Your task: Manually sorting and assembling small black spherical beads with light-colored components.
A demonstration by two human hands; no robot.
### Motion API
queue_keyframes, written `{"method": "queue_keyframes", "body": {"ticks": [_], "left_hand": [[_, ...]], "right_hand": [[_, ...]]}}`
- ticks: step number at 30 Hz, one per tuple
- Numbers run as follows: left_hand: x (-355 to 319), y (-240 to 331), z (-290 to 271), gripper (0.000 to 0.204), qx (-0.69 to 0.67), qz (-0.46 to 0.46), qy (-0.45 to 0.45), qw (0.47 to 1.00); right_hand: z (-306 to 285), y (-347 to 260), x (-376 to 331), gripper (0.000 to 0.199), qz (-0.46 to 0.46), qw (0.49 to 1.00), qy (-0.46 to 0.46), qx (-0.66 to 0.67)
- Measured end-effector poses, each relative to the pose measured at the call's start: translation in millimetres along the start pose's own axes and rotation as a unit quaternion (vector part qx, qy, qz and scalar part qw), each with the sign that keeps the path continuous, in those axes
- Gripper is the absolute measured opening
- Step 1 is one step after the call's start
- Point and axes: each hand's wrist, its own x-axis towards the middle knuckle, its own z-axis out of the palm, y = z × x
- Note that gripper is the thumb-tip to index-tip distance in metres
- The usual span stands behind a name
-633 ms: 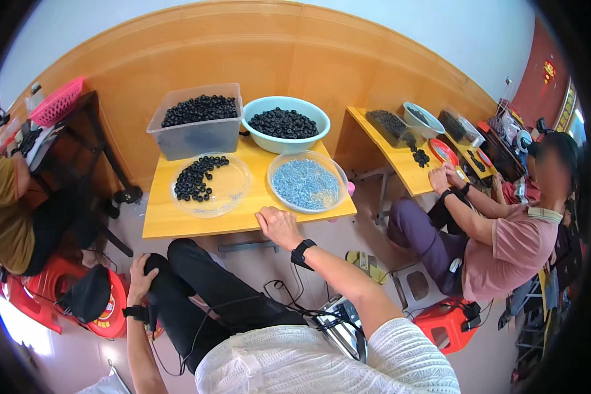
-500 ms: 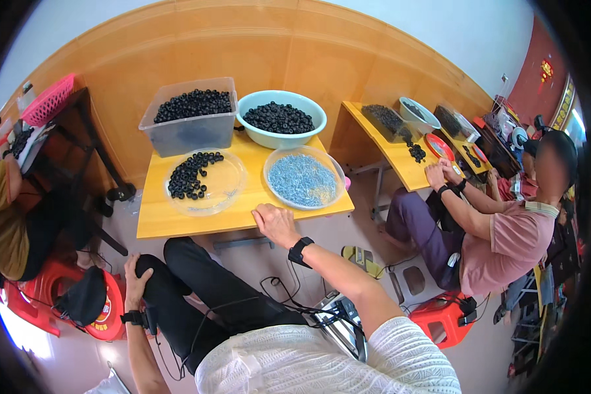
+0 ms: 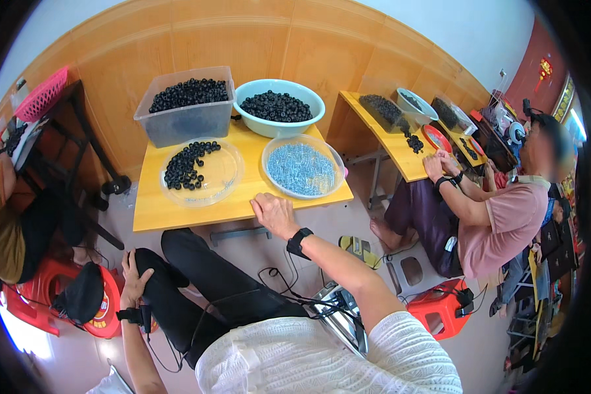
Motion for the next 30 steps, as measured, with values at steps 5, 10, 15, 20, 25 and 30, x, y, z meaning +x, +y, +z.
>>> {"method": "queue_keyframes", "body": {"ticks": [5,10,15,20,25,30], "left_hand": [[-3.2,7.4,0.8,0.076,0.028,-0.03,-0.009,0.999],[-5.1,5.9,-0.7,0.078,0.016,-0.046,-0.013,0.999],[-3.8,1.0,-4.2,0.081,0.022,-0.061,-0.028,0.998],[-1.5,-6.7,-4.5,0.081,0.028,-0.063,-0.033,0.997],[5.5,-5.8,1.3,0.079,0.026,-0.042,-0.033,0.998],[9.0,21.3,-1.7,0.078,0.028,-0.072,-0.057,0.995]], "right_hand": [[4.6,2.3,-1.8,0.018,0.007,1.0,-0.006,0.002],[5.3,2.2,-1.4,0.019,0.013,1.0,-0.014,-0.017],[3.5,5.7,-1.4,0.022,0.016,0.999,-0.038,-0.02],[-4.8,9.5,3.7,0.02,0.081,0.99,-0.088,0.071],[-19.1,21.2,-20.1,0.012,0.139,0.968,-0.083,0.193],[-49.5,16.3,-50.9,0.01,0.273,0.892,-0.169,0.319]]}}
